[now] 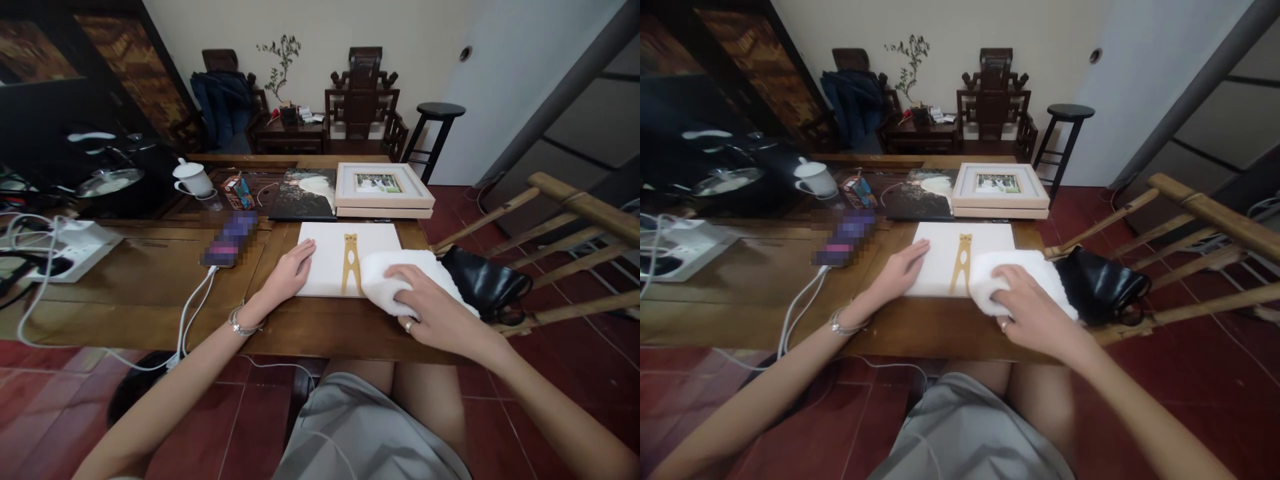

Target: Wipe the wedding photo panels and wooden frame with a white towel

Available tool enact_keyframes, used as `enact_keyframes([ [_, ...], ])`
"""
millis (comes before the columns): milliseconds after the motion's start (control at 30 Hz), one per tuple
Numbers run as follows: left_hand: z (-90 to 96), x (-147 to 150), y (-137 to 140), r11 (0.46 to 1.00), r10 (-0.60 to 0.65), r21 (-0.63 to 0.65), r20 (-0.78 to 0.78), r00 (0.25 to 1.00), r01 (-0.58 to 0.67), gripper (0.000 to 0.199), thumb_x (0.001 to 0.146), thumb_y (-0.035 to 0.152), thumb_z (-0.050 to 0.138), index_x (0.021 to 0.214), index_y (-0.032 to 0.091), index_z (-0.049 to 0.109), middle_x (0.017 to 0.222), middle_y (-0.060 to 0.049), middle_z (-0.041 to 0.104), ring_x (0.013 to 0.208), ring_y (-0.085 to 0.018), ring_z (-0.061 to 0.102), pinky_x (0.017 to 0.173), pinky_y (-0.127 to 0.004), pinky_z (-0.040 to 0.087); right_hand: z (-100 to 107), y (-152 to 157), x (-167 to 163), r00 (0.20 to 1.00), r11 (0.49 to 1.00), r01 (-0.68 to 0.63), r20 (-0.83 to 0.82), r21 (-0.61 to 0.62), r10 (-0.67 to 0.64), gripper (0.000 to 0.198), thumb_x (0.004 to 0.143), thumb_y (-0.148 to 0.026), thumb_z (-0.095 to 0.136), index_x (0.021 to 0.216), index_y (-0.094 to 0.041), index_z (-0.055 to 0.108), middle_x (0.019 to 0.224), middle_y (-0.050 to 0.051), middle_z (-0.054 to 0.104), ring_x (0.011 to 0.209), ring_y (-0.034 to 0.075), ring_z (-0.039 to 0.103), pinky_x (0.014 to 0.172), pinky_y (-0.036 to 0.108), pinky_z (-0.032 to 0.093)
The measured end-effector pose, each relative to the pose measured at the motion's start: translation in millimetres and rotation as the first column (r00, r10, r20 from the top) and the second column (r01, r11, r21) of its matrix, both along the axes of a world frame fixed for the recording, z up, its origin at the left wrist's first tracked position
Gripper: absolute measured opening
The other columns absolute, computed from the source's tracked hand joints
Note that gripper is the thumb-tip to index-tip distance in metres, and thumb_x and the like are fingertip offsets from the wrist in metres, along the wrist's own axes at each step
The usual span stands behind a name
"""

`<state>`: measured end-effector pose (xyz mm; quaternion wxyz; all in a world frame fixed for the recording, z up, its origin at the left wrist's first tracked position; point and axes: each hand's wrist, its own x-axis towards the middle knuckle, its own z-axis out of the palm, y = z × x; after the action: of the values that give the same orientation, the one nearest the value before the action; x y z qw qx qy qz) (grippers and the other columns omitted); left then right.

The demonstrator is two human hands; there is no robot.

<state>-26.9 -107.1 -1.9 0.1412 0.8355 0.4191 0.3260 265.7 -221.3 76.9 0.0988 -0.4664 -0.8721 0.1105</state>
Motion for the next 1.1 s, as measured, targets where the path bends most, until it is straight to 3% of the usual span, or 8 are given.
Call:
enact_keyframes([
  [100, 0.0, -0.3, 0.2, 1.000, -0.002, 0.000, 0.003, 1.000, 0.002, 0.039, 0.091, 0.021, 0.041, 0.122, 0.010, 0.063, 0.134, -0.015, 0.057, 0.130, -0.026, 0.049, 0.112, -0.047, 0.037, -5.4, 28.1, 5.3, 0.999, 0.999, -0.047, 0.006, 0.009, 0.047, 0.011, 0.070, -0.011, 0.055, 0.075, -0.019, 0.060, 0.146, 0.016, 0.040, 0.141, 0.035, 0.024, 0.112, 0.053, 0.028],
  [233, -0.9, -1.0, 0.8, 1.000, -0.005, -0.003, 0.016, 1.000, 0.005, 0.038, 0.091, 0.022, 0.042, 0.122, 0.012, 0.063, 0.134, -0.014, 0.057, 0.130, -0.026, 0.049, 0.112, -0.048, 0.036, -5.3, 71.3, 9.7, 0.998, 0.999, -0.026, 0.055, -0.031, 0.027, 0.021, 0.074, -0.010, 0.048, 0.089, -0.018, 0.060, 0.144, 0.016, 0.045, 0.143, 0.032, 0.024, 0.111, 0.055, 0.027],
  [533, 0.1, -2.5, 0.4, 1.000, -0.011, -0.020, 0.014, 1.000, 0.011, 0.039, 0.092, 0.023, 0.042, 0.122, 0.011, 0.062, 0.135, -0.014, 0.057, 0.131, -0.026, 0.048, 0.112, -0.048, 0.036, -0.7, 139.0, 11.6, 0.992, 0.995, 0.078, 0.103, -0.061, -0.072, 0.031, 0.079, -0.021, 0.043, 0.105, -0.016, 0.059, 0.112, 0.015, 0.062, 0.109, 0.034, 0.053, 0.089, 0.045, 0.043],
  [700, -0.2, -2.6, 0.4, 1.000, -0.016, -0.019, 0.011, 1.000, 0.016, 0.040, 0.092, 0.023, 0.041, 0.122, 0.008, 0.062, 0.135, -0.017, 0.056, 0.131, -0.026, 0.048, 0.113, -0.047, 0.036, 8.2, 114.4, 13.7, 0.989, 0.992, 0.064, 0.138, -0.110, -0.049, 0.030, 0.078, -0.019, 0.039, 0.101, -0.017, 0.059, 0.104, 0.014, 0.063, 0.099, 0.031, 0.056, 0.084, 0.043, 0.045],
  [800, -0.4, -2.1, 0.3, 1.000, -0.013, -0.019, 0.007, 1.000, 0.013, 0.040, 0.092, 0.023, 0.041, 0.122, 0.009, 0.062, 0.135, -0.016, 0.056, 0.131, -0.026, 0.048, 0.113, -0.048, 0.036, 11.2, 78.1, 16.6, 0.992, 0.988, 0.039, 0.124, -0.146, -0.021, 0.035, 0.077, -0.016, 0.041, 0.106, -0.018, 0.060, 0.127, 0.015, 0.058, 0.117, 0.032, 0.052, 0.094, 0.046, 0.043],
  [900, -0.2, -1.3, 0.0, 1.000, -0.007, -0.027, 0.014, 1.000, 0.007, 0.040, 0.092, 0.023, 0.041, 0.122, 0.009, 0.062, 0.135, -0.016, 0.056, 0.131, -0.027, 0.048, 0.113, -0.048, 0.035, 9.6, 38.0, 18.8, 0.996, 0.986, -0.007, 0.083, -0.166, 0.022, 0.037, 0.071, -0.009, 0.044, 0.101, -0.021, 0.063, 0.149, 0.009, 0.042, 0.137, 0.028, 0.037, 0.107, 0.043, 0.036],
  [1000, 0.0, -0.8, 0.0, 1.000, -0.005, -0.031, 0.024, 1.000, 0.006, 0.039, 0.092, 0.023, 0.042, 0.122, 0.012, 0.063, 0.135, -0.014, 0.057, 0.131, -0.027, 0.048, 0.113, -0.048, 0.035, 7.6, 10.9, 18.7, 0.997, 0.982, -0.041, 0.059, -0.183, 0.053, 0.040, 0.064, -0.004, 0.045, 0.094, -0.023, 0.065, 0.151, 0.005, 0.040, 0.144, 0.025, 0.024, 0.112, 0.041, 0.032],
  [1100, -0.1, -0.9, 0.3, 1.000, -0.009, -0.028, 0.027, 1.000, 0.010, 0.038, 0.091, 0.022, 0.042, 0.123, 0.013, 0.062, 0.135, -0.013, 0.057, 0.131, -0.027, 0.048, 0.113, -0.049, 0.035, 8.1, 9.6, 17.1, 0.995, 0.983, -0.044, 0.080, -0.176, 0.059, 0.039, 0.065, -0.003, 0.045, 0.093, -0.022, 0.064, 0.150, 0.008, 0.041, 0.143, 0.025, 0.026, 0.111, 0.042, 0.034],
])
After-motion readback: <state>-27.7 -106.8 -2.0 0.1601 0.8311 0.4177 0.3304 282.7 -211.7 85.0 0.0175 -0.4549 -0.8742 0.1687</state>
